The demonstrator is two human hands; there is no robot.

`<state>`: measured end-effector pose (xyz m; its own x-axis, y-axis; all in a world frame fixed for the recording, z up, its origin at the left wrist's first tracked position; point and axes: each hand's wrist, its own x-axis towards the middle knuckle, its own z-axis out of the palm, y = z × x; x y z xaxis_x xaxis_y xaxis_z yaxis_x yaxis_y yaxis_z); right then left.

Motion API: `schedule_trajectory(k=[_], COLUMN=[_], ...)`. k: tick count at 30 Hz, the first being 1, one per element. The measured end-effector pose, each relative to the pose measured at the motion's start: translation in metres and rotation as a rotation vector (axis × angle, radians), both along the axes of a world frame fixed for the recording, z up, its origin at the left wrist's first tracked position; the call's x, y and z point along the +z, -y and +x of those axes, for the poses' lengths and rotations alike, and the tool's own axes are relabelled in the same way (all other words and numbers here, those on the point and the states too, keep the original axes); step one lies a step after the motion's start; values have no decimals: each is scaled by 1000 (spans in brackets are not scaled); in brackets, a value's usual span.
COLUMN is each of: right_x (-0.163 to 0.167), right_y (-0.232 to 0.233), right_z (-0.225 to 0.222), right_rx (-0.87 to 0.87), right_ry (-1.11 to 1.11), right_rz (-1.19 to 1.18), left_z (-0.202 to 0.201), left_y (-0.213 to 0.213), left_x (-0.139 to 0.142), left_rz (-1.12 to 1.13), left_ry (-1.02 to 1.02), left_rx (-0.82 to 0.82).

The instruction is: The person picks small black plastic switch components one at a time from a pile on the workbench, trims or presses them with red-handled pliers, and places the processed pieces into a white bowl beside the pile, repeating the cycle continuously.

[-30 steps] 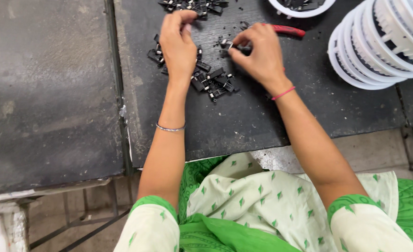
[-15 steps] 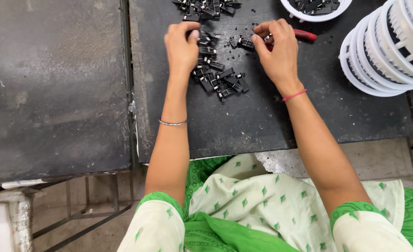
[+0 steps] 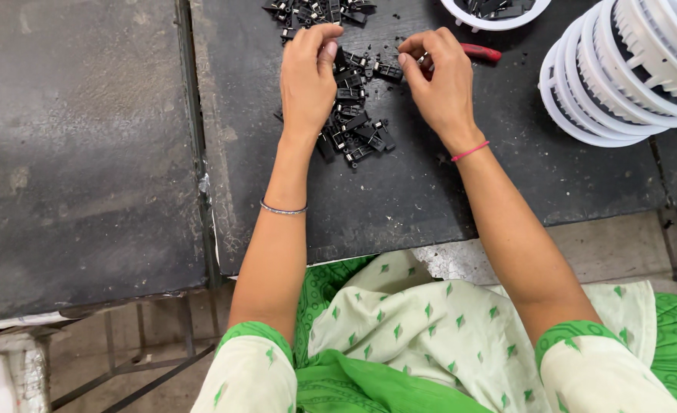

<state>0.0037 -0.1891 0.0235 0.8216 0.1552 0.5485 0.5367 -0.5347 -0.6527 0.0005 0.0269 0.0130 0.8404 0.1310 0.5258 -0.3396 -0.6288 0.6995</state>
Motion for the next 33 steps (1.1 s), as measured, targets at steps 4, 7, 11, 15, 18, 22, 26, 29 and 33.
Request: schedule_trajectory(k=[4,7,11,15,18,22,26,29,33], right_x=[1,1,1,1,1,2,2,2,2], right_y=[-1,-1,-2,-2,-2,-2,-3,-3,-3], right_z=[-1,-1,-1,-1,-1,-1,-1,-1,-2], right_rx=[0,9,6,10,11,9,20,29,54], right_ry=[-20,-19,-24,-29,-28,-30,-27,-17,-11], right_rz=[10,13,11,8,3,-8,-8,-11,-11], left_z=[-2,-5,-4,-4,-6,-9,-7,-2,3], left_y=[5,12,13,13,14,14,14,13,10], left_x=[-2,-10,-17,-15,-9,1,10,12,7], left_rz=[237,411,439,372,335,248,99,-141,-406], left_ry=[23,79,41,-1,47,94,60,-37,-166], left_rx=[-45,-66,-25,-35,-48,-92,-53,-38,-69])
